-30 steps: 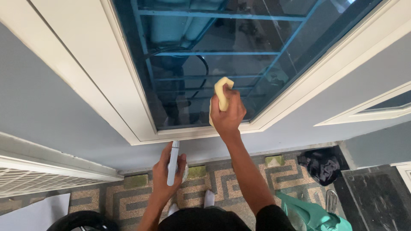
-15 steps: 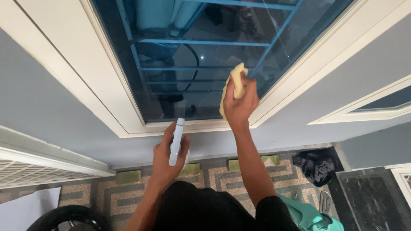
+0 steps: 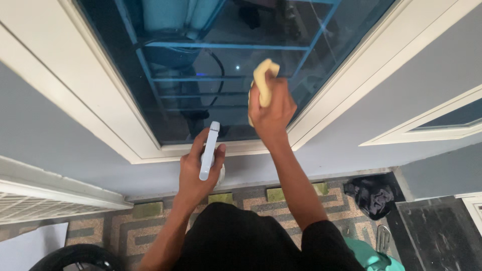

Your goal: The person wipes the glass pane and the white frame of a window using a yellow cloth and a spray bottle.

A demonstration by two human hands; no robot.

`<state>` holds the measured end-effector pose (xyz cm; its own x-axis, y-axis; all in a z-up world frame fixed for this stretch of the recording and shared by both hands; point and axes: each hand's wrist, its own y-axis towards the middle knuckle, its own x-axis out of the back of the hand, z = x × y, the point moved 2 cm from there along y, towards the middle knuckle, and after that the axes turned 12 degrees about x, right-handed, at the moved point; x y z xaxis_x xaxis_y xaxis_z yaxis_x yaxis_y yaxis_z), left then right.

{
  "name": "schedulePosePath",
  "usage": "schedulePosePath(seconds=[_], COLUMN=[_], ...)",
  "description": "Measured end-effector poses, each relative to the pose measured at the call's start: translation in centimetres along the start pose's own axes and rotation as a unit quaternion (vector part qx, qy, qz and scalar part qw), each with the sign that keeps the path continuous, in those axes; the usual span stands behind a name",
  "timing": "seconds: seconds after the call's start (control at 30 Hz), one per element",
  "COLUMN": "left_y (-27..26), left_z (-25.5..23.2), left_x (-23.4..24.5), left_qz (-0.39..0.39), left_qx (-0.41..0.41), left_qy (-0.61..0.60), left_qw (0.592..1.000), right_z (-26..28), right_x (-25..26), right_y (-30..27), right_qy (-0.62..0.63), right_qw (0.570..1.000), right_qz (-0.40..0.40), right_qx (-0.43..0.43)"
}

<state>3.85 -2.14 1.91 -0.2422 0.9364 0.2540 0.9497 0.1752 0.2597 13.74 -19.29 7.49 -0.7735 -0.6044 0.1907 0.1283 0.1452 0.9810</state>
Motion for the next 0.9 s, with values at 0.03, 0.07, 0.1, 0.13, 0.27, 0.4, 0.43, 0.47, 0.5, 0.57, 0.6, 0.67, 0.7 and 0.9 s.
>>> schedulePosePath(seconds=[0.03, 0.07, 0.1, 0.13, 0.27, 0.4, 0.43, 0.47, 0.5, 0.57, 0.6, 0.67, 0.7, 0.9], left_y=[0.3, 0.2, 0.2, 0.1, 0.0, -0.5, -0.6, -0.6, -0.6, -0.4, -0.3, -0.5, -0.6, -1.1], left_z=[-0.2, -0.2, -0.2, -0.3, -0.6, -1.3, -1.5, -1.5, -1.6, -1.6, -1.6, -1.6, -1.6, -1.6], left_x=[-0.3, -0.6, -0.8, -1.1, -1.9, -1.6, -1.7, -1.8, -1.9, -2.3, -2.5, -2.8, -2.9, -3.2], left_qz=[0.008, 0.015, 0.022, 0.024, 0.028, 0.026, 0.024, 0.021, 0.019, 0.020, 0.021, 0.023, 0.025, 0.006], left_qx=[0.010, 0.023, 0.036, 0.039, 0.049, 0.027, 0.025, 0.024, 0.023, 0.016, 0.012, 0.050, 0.069, 0.055], left_qy=[0.000, 0.001, 0.002, -0.002, 0.001, -0.004, -0.003, -0.003, -0.002, -0.016, -0.021, -0.007, 0.001, 0.010], left_qw=[1.000, 1.000, 0.999, 0.999, 0.998, 0.999, 0.999, 0.999, 1.000, 1.000, 0.999, 0.998, 0.997, 0.998], right_z=[-0.3, -0.5, -0.7, -1.1, -3.3, -4.3, -4.5, -4.8, -5.0, -5.7, -6.2, -6.5, -6.6, -5.7], right_x=[0.1, 0.4, 0.7, 0.8, 2.1, 3.7, 3.9, 4.1, 4.4, 5.2, 5.5, 5.6, 5.7, 5.2], right_y=[-0.9, -2.3, -3.7, -5.0, -9.4, -10.6, -10.3, -9.8, -9.3, -8.1, -7.4, -6.6, -6.4, -7.3], right_qy=[-0.011, -0.016, -0.021, -0.024, -0.021, -0.007, 0.003, 0.010, 0.017, 0.040, 0.056, 0.064, 0.055, 0.055], right_qw=[1.000, 1.000, 0.999, 0.997, 0.989, 0.983, 0.983, 0.984, 0.984, 0.982, 0.978, 0.978, 0.982, 0.986], right_qz=[0.006, 0.020, 0.033, 0.046, 0.071, 0.069, 0.064, 0.045, 0.026, -0.001, -0.009, -0.015, -0.012, -0.009], right_qx=[0.010, -0.009, -0.029, -0.048, -0.125, -0.172, -0.172, -0.173, -0.174, -0.187, -0.198, -0.196, -0.182, -0.154])
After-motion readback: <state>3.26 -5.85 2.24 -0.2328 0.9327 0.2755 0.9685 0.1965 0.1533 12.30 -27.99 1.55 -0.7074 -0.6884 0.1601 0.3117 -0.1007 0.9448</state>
